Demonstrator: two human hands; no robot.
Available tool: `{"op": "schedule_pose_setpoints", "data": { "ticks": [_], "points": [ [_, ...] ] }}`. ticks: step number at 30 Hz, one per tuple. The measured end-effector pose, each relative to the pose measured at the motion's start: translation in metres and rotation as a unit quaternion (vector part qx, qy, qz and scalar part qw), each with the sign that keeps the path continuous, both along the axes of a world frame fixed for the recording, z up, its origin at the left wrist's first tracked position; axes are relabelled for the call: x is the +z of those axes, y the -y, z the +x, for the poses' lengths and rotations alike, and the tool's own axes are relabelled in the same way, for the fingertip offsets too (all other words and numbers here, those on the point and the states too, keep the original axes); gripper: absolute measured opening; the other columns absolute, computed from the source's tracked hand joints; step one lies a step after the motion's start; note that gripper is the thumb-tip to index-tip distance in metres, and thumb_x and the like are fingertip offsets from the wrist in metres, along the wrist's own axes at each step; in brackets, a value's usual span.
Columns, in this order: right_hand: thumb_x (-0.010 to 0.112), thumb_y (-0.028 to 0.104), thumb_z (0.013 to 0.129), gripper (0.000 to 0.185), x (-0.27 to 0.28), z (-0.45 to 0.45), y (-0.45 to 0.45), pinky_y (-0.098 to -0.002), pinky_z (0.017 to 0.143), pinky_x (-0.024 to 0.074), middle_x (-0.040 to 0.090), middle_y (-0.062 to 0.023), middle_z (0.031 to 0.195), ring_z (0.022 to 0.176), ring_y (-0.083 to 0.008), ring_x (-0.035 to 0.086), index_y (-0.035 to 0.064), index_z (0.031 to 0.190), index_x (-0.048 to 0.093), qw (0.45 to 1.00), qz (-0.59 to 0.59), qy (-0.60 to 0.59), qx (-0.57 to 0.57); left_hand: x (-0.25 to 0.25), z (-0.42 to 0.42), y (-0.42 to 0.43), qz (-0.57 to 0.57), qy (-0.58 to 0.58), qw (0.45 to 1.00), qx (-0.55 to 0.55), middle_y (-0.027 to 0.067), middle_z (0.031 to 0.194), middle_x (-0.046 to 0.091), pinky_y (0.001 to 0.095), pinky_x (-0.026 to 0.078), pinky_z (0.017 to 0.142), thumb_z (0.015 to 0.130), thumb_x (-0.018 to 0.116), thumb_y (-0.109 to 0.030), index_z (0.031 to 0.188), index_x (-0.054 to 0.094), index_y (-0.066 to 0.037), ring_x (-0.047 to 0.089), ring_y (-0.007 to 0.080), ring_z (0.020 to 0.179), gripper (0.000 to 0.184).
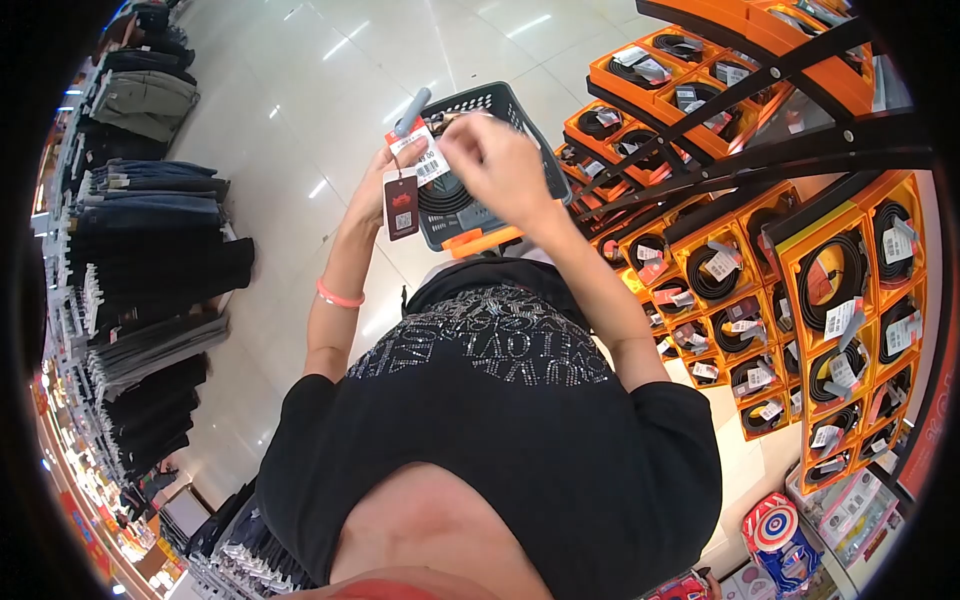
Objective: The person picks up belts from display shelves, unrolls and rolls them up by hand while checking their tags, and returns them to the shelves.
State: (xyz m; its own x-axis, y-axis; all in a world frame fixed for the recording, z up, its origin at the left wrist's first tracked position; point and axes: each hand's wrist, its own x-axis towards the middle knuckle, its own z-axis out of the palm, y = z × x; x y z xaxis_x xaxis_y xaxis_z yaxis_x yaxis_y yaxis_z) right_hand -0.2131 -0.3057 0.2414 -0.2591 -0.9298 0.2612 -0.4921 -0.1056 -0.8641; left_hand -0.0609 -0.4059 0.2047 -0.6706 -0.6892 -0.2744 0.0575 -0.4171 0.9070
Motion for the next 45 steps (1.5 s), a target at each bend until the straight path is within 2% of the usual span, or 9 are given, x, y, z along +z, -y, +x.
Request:
{"op": "schedule_pose_setpoints", "data": {
  "ticks": [1,5,11,24,29,32,36,41,45],
  "points": [
    [0.066,0.017,0.084,0.019,-0.005,0.010,-0.003,-0.0209,0.055,0.0436,0.064,-0.0062,0.073,0.058,-0.0063,0.054,0.0024,0.093,0.057,0.999,0.018,0.010,0.037,-0.010,-0.001,0.003,0.009,-0.025,0.999,0.029,-0.0010,0.083,0.060,0.0192,0.048,0.056,0.091,0.060,-0.023,0.104,0.056,-0.004,0.059,0.0049,0.070,0.023],
    [0.073,0.019,0.077,0.038,-0.019,0.039,-0.007,-0.0245,0.052,0.0447,0.066,-0.0068,0.086,0.055,-0.0106,0.058,0.0036,0.102,0.049,0.997,0.060,0.012,0.040,-0.020,-0.001,0.011,0.002,-0.063,0.996,0.059,0.0020,0.080,0.060,0.0211,0.049,0.051,0.091,0.059,-0.021,0.102,0.054,-0.004,0.060,0.0080,0.065,0.021],
    [0.074,0.014,0.075,0.044,-0.020,0.053,0.003,-0.0231,0.051,0.0438,0.064,-0.0069,0.087,0.053,-0.0087,0.054,0.0019,0.106,0.046,0.997,0.029,0.055,0.035,-0.015,-0.001,0.011,-0.011,-0.058,0.994,0.088,0.0012,0.080,0.058,0.0208,0.047,0.052,0.091,0.059,-0.022,0.101,0.053,-0.005,0.057,0.0069,0.066,0.020],
    [0.069,0.006,0.078,0.042,-0.027,0.059,0.014,-0.0171,0.053,0.0396,0.062,-0.0029,0.084,0.057,-0.0020,0.049,-0.0007,0.112,0.045,0.976,0.047,0.208,0.055,0.001,0.008,0.009,-0.067,-0.002,0.992,0.106,0.0013,0.078,0.057,0.0227,0.045,0.053,0.089,0.062,-0.028,0.098,0.053,-0.003,0.054,0.0068,0.064,0.028],
    [0.067,0.006,0.081,0.030,-0.030,0.051,0.016,-0.0145,0.051,0.0372,0.061,-0.0004,0.084,0.060,0.0006,0.048,0.0003,0.108,0.053,0.924,0.083,0.354,0.118,0.000,0.010,0.008,-0.057,-0.010,0.993,0.103,0.0017,0.080,0.058,0.0238,0.046,0.055,0.088,0.063,-0.028,0.099,0.054,-0.003,0.056,0.0074,0.066,0.028],
    [0.068,0.007,0.079,0.033,-0.020,0.040,0.018,-0.0172,0.054,0.0418,0.063,-0.0051,0.084,0.061,-0.0020,0.050,-0.0018,0.108,0.055,0.911,0.113,0.385,0.094,-0.013,0.015,0.014,-0.038,-0.059,0.994,0.083,0.0020,0.084,0.061,0.0237,0.049,0.057,0.087,0.065,-0.023,0.104,0.054,-0.002,0.058,0.0078,0.070,0.029],
    [0.066,0.008,0.082,0.029,-0.023,0.027,0.019,-0.0153,0.050,0.0377,0.061,0.0002,0.084,0.063,-0.0005,0.050,0.0003,0.109,0.054,0.950,0.074,0.294,0.081,-0.006,0.017,0.008,-0.076,-0.012,0.995,0.056,0.0055,0.097,0.062,0.0254,0.051,0.066,0.088,0.062,-0.017,0.114,0.052,-0.001,0.060,0.0101,0.082,0.033],
    [0.066,0.008,0.082,0.029,-0.022,0.011,0.020,-0.0172,0.053,0.0418,0.061,-0.0010,0.083,0.064,-0.0023,0.053,-0.0011,0.108,0.057,0.946,0.061,0.315,0.052,-0.005,0.020,0.007,-0.031,-0.022,0.999,0.022,0.0055,0.110,0.059,0.0267,0.048,0.084,0.091,0.058,-0.017,0.128,0.046,-0.001,0.057,0.0113,0.098,0.043],
    [0.068,0.014,0.079,0.027,-0.021,0.009,0.019,-0.0233,0.060,0.0484,0.066,-0.0062,0.078,0.065,-0.0071,0.058,-0.0033,0.099,0.063,0.979,0.105,0.168,0.048,-0.007,0.016,0.005,-0.060,-0.018,0.998,0.028,0.0059,0.103,0.061,0.0259,0.050,0.074,0.092,0.055,-0.021,0.123,0.049,-0.002,0.060,0.0112,0.089,0.037]
  ]
}}
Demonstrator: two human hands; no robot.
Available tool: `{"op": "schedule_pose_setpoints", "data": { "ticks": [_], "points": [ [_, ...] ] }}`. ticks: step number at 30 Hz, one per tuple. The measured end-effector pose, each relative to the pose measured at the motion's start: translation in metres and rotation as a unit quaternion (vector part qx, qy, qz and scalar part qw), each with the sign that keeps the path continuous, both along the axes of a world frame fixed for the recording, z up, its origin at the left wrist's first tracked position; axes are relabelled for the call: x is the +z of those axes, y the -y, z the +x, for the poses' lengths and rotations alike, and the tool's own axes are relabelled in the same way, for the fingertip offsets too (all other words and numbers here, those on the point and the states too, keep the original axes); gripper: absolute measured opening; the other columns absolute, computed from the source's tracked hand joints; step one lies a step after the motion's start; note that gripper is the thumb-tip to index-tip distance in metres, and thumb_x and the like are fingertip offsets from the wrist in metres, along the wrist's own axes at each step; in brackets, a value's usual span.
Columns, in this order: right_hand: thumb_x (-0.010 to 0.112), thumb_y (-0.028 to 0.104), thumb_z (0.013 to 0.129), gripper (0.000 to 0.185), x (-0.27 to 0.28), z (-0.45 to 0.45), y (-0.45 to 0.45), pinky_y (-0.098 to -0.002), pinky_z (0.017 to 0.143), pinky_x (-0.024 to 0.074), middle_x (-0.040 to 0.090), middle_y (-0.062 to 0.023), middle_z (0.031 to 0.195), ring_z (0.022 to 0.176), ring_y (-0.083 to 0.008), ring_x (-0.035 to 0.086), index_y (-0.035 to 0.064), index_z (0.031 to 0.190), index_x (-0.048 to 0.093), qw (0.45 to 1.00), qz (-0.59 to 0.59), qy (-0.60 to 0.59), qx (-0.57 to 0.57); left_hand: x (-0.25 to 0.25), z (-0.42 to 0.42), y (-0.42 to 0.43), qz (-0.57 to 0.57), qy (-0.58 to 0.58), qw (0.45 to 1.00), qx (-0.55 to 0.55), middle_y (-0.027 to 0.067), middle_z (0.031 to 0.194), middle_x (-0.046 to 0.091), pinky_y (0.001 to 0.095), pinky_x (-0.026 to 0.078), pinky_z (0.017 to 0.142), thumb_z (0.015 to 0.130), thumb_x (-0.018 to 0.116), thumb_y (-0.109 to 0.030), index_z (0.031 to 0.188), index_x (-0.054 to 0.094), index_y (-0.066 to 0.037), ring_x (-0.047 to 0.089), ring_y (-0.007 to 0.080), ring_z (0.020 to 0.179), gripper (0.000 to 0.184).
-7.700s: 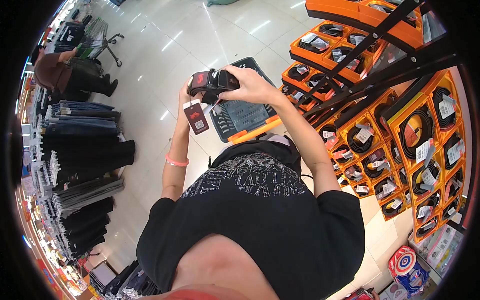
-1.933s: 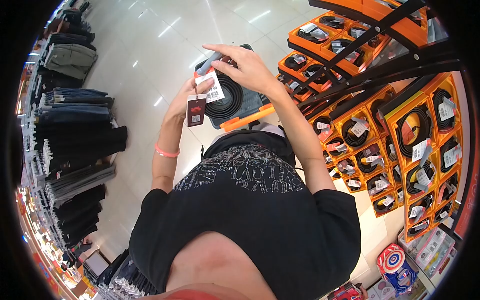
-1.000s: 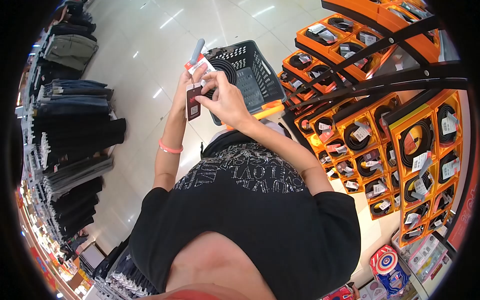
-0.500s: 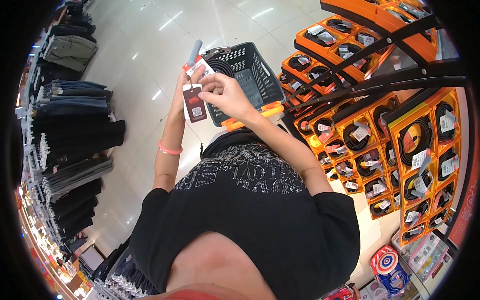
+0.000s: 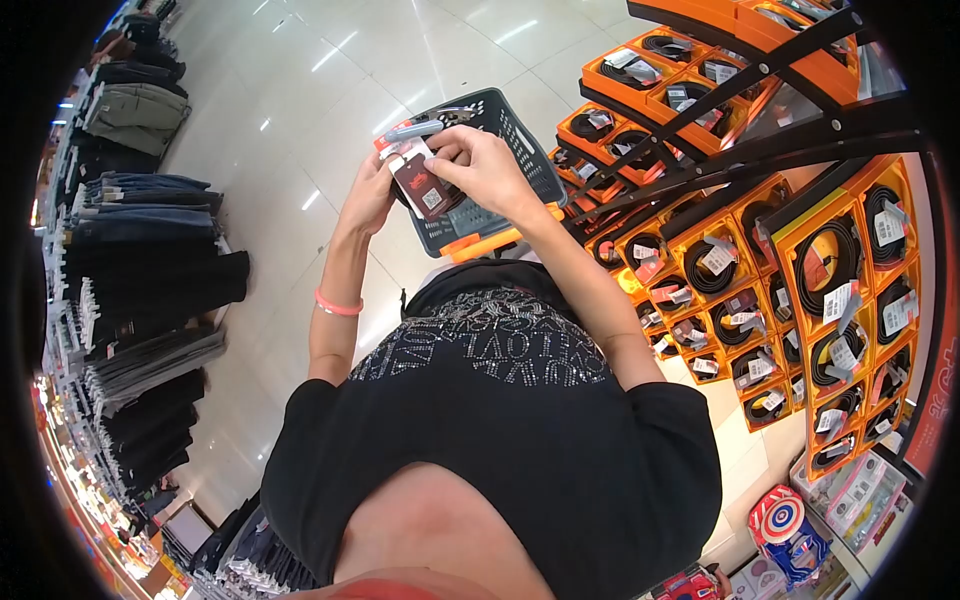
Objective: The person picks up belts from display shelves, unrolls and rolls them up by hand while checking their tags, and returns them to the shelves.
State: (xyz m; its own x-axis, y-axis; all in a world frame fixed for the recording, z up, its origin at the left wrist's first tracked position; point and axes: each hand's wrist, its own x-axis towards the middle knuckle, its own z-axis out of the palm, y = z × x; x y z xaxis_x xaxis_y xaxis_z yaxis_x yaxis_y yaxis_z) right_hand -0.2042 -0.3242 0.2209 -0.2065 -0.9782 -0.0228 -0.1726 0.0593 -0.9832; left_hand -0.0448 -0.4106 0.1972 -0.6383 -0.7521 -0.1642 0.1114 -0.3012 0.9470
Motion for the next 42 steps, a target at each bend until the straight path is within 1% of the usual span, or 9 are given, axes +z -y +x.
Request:
{"op": "schedule_pose_setpoints", "data": {
  "ticks": [3,5,13,15,26,31,32,37,42],
  "points": [
    [0.067,0.017,0.083,0.025,-0.001,-0.001,0.001,-0.0199,0.053,0.0438,0.063,-0.0020,0.075,0.063,-0.0045,0.054,-0.0027,0.098,0.063,0.999,0.018,-0.030,0.007,0.000,0.000,-0.002,0.006,0.020,0.999,-0.027,0.0048,0.101,0.061,0.0250,0.049,0.071,0.093,0.054,-0.024,0.122,0.049,-0.002,0.059,0.0098,0.087,0.037],
    [0.068,0.020,0.080,0.027,-0.001,-0.001,0.002,-0.0252,0.063,0.0489,0.066,-0.0076,0.073,0.064,-0.0101,0.059,-0.0038,0.093,0.064,0.998,0.043,-0.035,-0.004,-0.004,0.001,-0.001,0.028,0.010,0.999,-0.030,0.0058,0.113,0.057,0.0259,0.045,0.087,0.092,0.056,-0.018,0.130,0.045,-0.003,0.055,0.0114,0.100,0.043],
    [0.068,0.020,0.080,0.026,-0.003,-0.013,0.014,-0.0255,0.064,0.0486,0.065,-0.0078,0.074,0.066,-0.0101,0.059,-0.0042,0.087,0.064,1.000,0.023,-0.012,-0.013,0.006,0.005,-0.004,0.072,-0.001,0.996,-0.056,0.0053,0.115,0.055,0.0263,0.046,0.086,0.090,0.051,-0.010,0.133,0.041,-0.003,0.053,0.0106,0.102,0.045],
    [0.065,0.017,0.084,0.018,-0.002,-0.016,0.015,-0.0187,0.054,0.0390,0.058,0.0019,0.072,0.063,-0.0025,0.049,-0.0010,0.088,0.062,1.000,-0.006,-0.030,-0.007,0.004,0.005,-0.003,0.085,0.005,0.994,-0.062,0.0050,0.114,0.055,0.0266,0.046,0.086,0.089,0.050,-0.010,0.133,0.041,-0.003,0.053,0.0107,0.102,0.046],
    [0.065,0.018,0.084,0.021,0.007,-0.028,0.021,-0.0186,0.051,0.0392,0.060,-0.0001,0.073,0.060,-0.0030,0.050,-0.0015,0.090,0.063,1.000,0.008,-0.014,-0.004,0.004,0.013,0.001,0.180,-0.081,0.975,-0.101,0.0064,0.124,0.051,0.0291,0.043,0.092,0.083,0.047,-0.017,0.136,0.037,-0.004,0.052,0.0151,0.109,0.056],
    [0.065,0.018,0.084,0.020,0.012,-0.023,0.011,-0.0173,0.042,0.0341,0.059,0.0011,0.068,0.051,-0.0015,0.046,-0.0008,0.090,0.063,0.998,0.039,0.033,0.029,0.009,0.014,-0.003,0.081,-0.003,0.989,-0.126,0.0076,0.123,0.051,0.0287,0.045,0.092,0.079,0.052,-0.006,0.138,0.035,-0.003,0.053,0.0161,0.108,0.061],
    [0.065,0.018,0.084,0.020,0.010,-0.022,0.009,-0.0171,0.042,0.0342,0.059,0.0015,0.069,0.051,-0.0014,0.046,-0.0005,0.090,0.063,0.998,0.039,0.028,0.031,0.011,0.014,-0.005,0.020,0.016,0.992,-0.122,0.0079,0.122,0.052,0.0288,0.045,0.091,0.078,0.054,-0.002,0.138,0.035,-0.003,0.053,0.0163,0.107,0.063],
    [0.066,0.019,0.084,0.020,0.006,-0.013,-0.001,-0.0169,0.043,0.0343,0.060,0.0017,0.070,0.052,-0.0012,0.046,-0.0003,0.090,0.063,0.997,0.061,0.037,0.013,0.016,0.014,-0.001,0.059,0.000,0.993,-0.106,0.0089,0.119,0.053,0.0303,0.045,0.092,0.077,0.053,0.001,0.137,0.035,-0.002,0.054,0.0173,0.106,0.063],
    [0.067,0.016,0.081,0.021,-0.004,-0.010,-0.003,-0.0232,0.054,0.0462,0.066,-0.0067,0.078,0.067,-0.0083,0.059,-0.0011,0.092,0.064,0.996,0.072,0.053,0.023,0.001,0.019,0.011,0.140,-0.020,0.986,-0.082,0.0132,0.117,0.054,0.0322,0.046,0.091,0.077,0.053,-0.001,0.135,0.034,0.002,0.055,0.0195,0.104,0.061]
  ]
}}
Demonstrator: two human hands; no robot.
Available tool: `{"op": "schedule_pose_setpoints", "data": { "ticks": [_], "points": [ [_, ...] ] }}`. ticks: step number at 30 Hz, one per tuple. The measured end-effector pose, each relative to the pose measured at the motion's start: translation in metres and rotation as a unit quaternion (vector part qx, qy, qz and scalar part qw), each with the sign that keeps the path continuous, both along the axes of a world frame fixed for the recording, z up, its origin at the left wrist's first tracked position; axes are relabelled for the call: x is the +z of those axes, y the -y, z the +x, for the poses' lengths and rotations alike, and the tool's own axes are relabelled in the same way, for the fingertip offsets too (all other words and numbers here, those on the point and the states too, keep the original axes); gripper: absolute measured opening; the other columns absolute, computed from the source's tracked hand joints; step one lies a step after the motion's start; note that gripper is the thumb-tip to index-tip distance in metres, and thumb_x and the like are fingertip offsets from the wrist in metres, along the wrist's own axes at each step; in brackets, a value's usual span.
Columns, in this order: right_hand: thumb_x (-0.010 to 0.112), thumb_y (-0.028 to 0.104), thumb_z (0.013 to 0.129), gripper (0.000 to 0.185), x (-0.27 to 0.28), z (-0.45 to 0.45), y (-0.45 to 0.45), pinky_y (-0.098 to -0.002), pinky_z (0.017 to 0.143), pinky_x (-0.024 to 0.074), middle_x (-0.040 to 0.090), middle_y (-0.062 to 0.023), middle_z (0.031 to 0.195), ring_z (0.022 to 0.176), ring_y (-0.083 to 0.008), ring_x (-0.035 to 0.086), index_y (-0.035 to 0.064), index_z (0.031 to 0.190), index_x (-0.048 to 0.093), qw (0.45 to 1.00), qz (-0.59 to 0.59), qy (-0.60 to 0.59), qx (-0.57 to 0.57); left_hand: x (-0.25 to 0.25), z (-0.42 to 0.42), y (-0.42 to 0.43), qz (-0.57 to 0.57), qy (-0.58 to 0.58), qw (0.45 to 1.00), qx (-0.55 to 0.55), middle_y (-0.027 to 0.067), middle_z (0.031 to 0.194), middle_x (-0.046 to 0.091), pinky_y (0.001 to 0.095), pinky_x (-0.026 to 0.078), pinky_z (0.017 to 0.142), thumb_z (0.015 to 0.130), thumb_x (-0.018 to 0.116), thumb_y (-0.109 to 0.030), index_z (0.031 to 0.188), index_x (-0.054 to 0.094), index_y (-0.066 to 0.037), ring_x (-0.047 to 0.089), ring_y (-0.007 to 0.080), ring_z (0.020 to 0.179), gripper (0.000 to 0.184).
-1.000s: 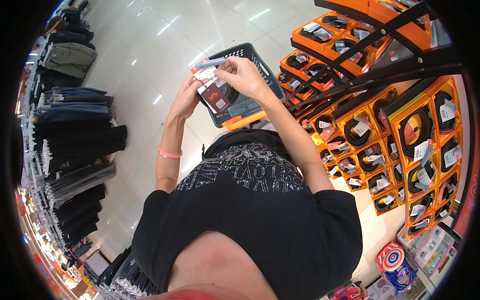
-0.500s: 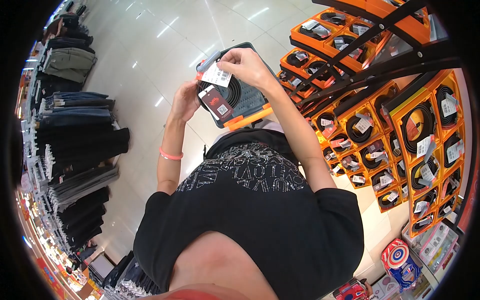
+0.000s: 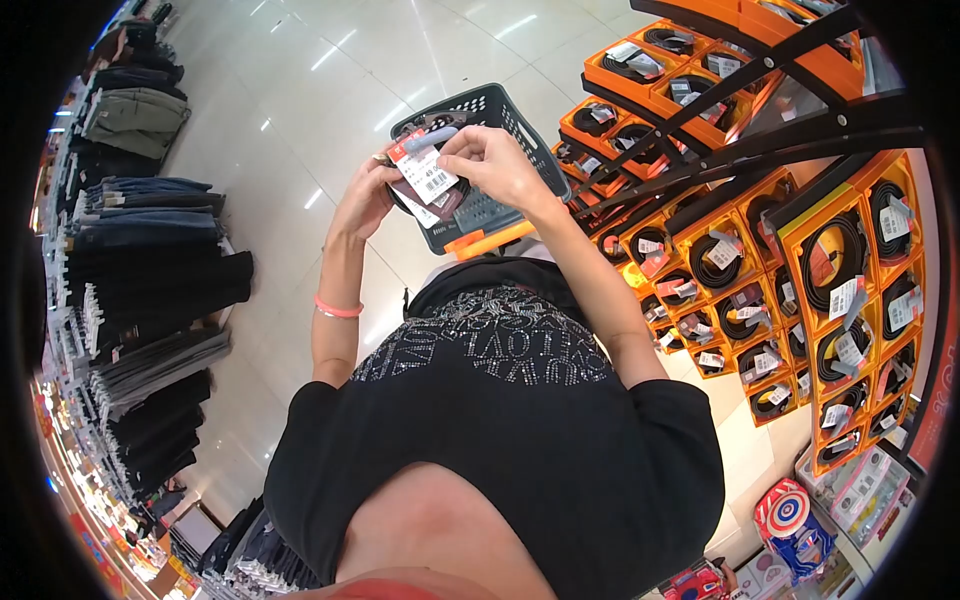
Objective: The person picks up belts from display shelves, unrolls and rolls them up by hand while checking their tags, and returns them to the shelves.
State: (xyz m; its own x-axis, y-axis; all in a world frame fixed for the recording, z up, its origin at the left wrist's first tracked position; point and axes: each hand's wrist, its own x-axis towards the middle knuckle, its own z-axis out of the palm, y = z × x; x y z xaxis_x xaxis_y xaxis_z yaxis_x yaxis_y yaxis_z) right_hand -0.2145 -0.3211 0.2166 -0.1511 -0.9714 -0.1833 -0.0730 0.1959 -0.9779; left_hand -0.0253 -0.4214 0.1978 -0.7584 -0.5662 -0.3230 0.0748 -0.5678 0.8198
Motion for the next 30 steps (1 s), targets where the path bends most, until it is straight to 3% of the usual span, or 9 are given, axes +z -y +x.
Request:
{"op": "schedule_pose_setpoints", "data": {
  "ticks": [3,8,15,19,22,24,25,28,30],
  "points": [
    [0.067,0.015,0.083,0.017,-0.010,0.010,0.000,-0.0187,0.050,0.0415,0.061,0.0007,0.071,0.058,-0.0027,0.051,-0.0010,0.089,0.063,0.997,-0.059,-0.044,-0.033,-0.005,0.003,0.004,0.018,-0.040,0.999,0.011,0.0153,0.116,0.054,0.0326,0.046,0.091,0.077,0.053,-0.002,0.133,0.034,0.005,0.056,0.0200,0.103,0.060],
    [0.067,0.014,0.081,0.017,0.009,0.022,-0.001,-0.0221,0.056,0.0465,0.065,-0.0035,0.072,0.059,-0.0064,0.056,-0.0008,0.087,0.064,0.989,-0.067,-0.123,-0.053,0.012,0.003,-0.007,-0.077,-0.041,0.996,-0.008,0.0104,0.113,0.056,0.0286,0.046,0.087,0.079,0.059,-0.005,0.131,0.038,0.004,0.056,0.0158,0.102,0.057],
    [0.068,0.014,0.079,0.015,0.019,0.026,-0.004,-0.0252,0.054,0.0458,0.064,-0.0062,0.075,0.056,-0.0116,0.057,0.0014,0.085,0.064,0.946,-0.139,-0.288,-0.050,0.002,0.000,-0.010,-0.103,-0.007,0.994,0.024,0.0057,0.111,0.058,0.0261,0.045,0.087,0.086,0.063,-0.015,0.129,0.041,0.001,0.055,0.0109,0.101,0.051],
    [0.069,0.011,0.078,0.013,0.024,0.020,-0.007,-0.0242,0.051,0.0431,0.062,-0.0049,0.075,0.054,-0.0110,0.053,0.0024,0.087,0.064,0.937,-0.198,-0.262,-0.119,0.008,0.004,-0.015,-0.133,0.007,0.991,0.014,0.0056,0.109,0.059,0.0249,0.045,0.086,0.087,0.061,-0.012,0.127,0.043,0.001,0.055,0.0098,0.100,0.046],
    [0.068,0.014,0.079,0.016,0.033,0.009,-0.007,-0.0243,0.053,0.0434,0.063,-0.0039,0.080,0.061,-0.0102,0.054,0.0033,0.091,0.064,0.924,-0.180,-0.305,-0.146,0.010,0.006,-0.019,-0.152,0.018,0.988,-0.004,0.0052,0.108,0.060,0.0246,0.045,0.086,0.087,0.060,-0.012,0.126,0.044,0.000,0.056,0.0095,0.099,0.044],
    [0.067,0.018,0.081,0.021,0.031,-0.001,-0.003,-0.0251,0.064,0.0462,0.064,-0.0050,0.091,0.076,-0.0119,0.058,0.0048,0.098,0.064,0.899,-0.217,-0.367,-0.098,0.010,0.006,-0.020,-0.153,0.019,0.988,-0.014,0.0049,0.108,0.060,0.0246,0.046,0.086,0.088,0.060,-0.012,0.126,0.044,0.000,0.056,0.0093,0.099,0.044],
    [0.067,0.018,0.081,0.021,0.028,-0.005,-0.001,-0.0251,0.064,0.0462,0.064,-0.0050,0.091,0.076,-0.0119,0.058,0.0048,0.098,0.064,0.899,-0.217,-0.367,-0.098,0.009,0.006,-0.019,-0.145,0.011,0.989,-0.014,0.0043,0.107,0.060,0.0246,0.046,0.085,0.088,0.060,-0.012,0.126,0.045,0.000,0.056,0.0091,0.098,0.042],
    [0.065,0.021,0.083,0.026,0.021,-0.012,0.001,-0.0270,0.076,0.0467,0.063,-0.0072,0.102,0.091,-0.0150,0.059,0.0055,0.105,0.064,0.902,-0.245,-0.355,-0.015,0.005,0.007,-0.016,-0.131,-0.004,0.991,-0.024,0.0032,0.106,0.060,0.0244,0.047,0.084,0.089,0.059,-0.012,0.124,0.048,-0.002,0.056,0.0087,0.098,0.039],
    [0.063,0.021,0.085,0.031,0.020,-0.011,-0.003,-0.0291,0.082,0.0466,0.062,-0.0090,0.106,0.095,-0.0183,0.060,0.0063,0.112,0.062,0.960,-0.143,-0.237,0.044,0.004,0.010,-0.015,-0.124,-0.011,0.992,-0.036,0.0027,0.106,0.060,0.0243,0.047,0.084,0.089,0.058,-0.012,0.123,0.049,-0.002,0.056,0.0085,0.097,0.037]
  ]
}}
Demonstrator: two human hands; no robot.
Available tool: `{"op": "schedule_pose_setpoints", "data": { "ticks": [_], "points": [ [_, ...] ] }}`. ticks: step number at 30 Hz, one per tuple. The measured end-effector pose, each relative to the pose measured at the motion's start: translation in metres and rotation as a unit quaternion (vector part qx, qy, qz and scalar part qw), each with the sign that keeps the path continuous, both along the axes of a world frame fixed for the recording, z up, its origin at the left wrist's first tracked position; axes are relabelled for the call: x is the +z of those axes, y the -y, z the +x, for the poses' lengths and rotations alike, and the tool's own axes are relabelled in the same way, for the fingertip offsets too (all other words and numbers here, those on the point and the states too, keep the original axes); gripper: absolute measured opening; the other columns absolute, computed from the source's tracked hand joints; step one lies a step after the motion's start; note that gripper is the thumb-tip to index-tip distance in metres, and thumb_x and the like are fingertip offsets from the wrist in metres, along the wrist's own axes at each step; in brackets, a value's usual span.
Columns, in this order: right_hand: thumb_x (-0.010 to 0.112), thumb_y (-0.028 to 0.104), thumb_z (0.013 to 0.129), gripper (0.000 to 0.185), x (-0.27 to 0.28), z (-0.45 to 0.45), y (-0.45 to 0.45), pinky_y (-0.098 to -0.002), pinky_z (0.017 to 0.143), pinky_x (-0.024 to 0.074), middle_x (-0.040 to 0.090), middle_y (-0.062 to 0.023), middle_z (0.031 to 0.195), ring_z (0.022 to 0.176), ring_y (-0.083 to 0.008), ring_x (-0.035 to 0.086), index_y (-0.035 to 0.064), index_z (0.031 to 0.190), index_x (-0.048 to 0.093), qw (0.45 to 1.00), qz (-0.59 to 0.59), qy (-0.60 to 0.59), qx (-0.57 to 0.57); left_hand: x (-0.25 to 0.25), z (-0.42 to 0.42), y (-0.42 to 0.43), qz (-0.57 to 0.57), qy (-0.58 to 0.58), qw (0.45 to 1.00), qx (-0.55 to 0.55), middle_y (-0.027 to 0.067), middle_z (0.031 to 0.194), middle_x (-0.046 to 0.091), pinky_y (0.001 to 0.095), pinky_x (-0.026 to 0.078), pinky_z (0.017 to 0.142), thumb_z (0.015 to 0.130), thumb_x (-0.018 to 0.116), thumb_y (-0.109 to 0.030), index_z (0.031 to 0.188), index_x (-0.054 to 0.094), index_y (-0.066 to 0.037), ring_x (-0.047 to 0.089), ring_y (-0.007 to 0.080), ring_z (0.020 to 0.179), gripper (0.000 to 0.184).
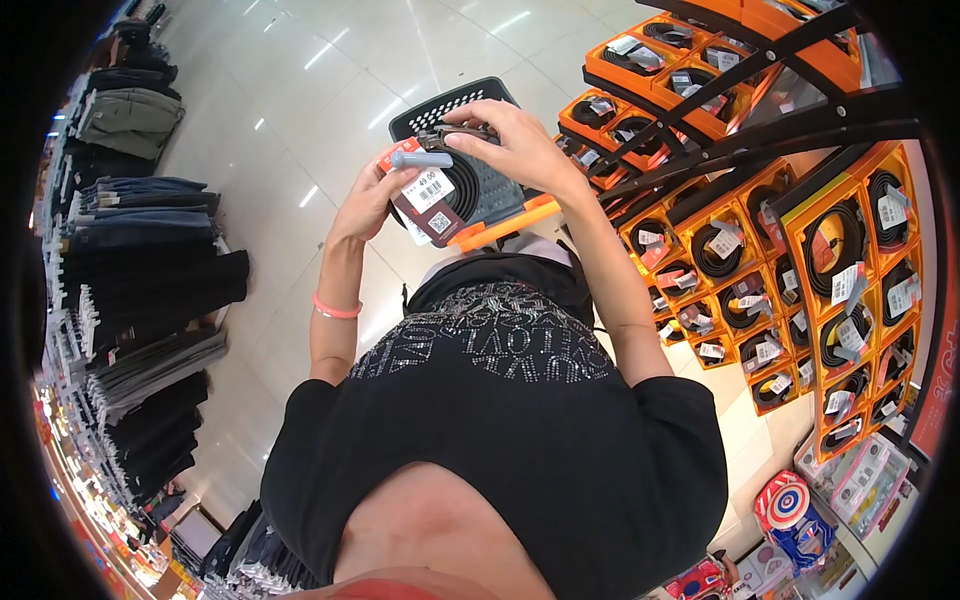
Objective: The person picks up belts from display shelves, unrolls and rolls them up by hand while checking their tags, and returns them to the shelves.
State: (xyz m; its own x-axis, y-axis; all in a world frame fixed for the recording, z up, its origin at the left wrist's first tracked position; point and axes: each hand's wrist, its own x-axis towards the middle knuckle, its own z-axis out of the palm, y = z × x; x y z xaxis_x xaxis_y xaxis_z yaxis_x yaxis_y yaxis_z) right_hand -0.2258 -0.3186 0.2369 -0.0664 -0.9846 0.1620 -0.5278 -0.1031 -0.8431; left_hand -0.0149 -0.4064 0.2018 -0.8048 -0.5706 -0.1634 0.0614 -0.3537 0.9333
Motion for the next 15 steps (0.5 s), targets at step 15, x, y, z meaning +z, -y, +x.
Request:
{"op": "schedule_pose_setpoints", "data": {
  "ticks": [15],
  "points": [
    [0.070,0.040,0.075,0.073,-0.013,0.013,-0.057,-0.0387,0.101,0.0365,0.049,-0.0182,0.129,0.121,-0.0312,0.047,0.0089,0.135,0.042,0.995,0.090,-0.024,-0.033,-0.013,-0.021,-0.022,0.108,0.004,0.994,-0.036,0.0067,0.113,0.059,0.0266,0.049,0.085,0.089,0.055,-0.009,0.133,0.042,-0.002,0.058,0.0125,0.101,0.046]
  ]
}}
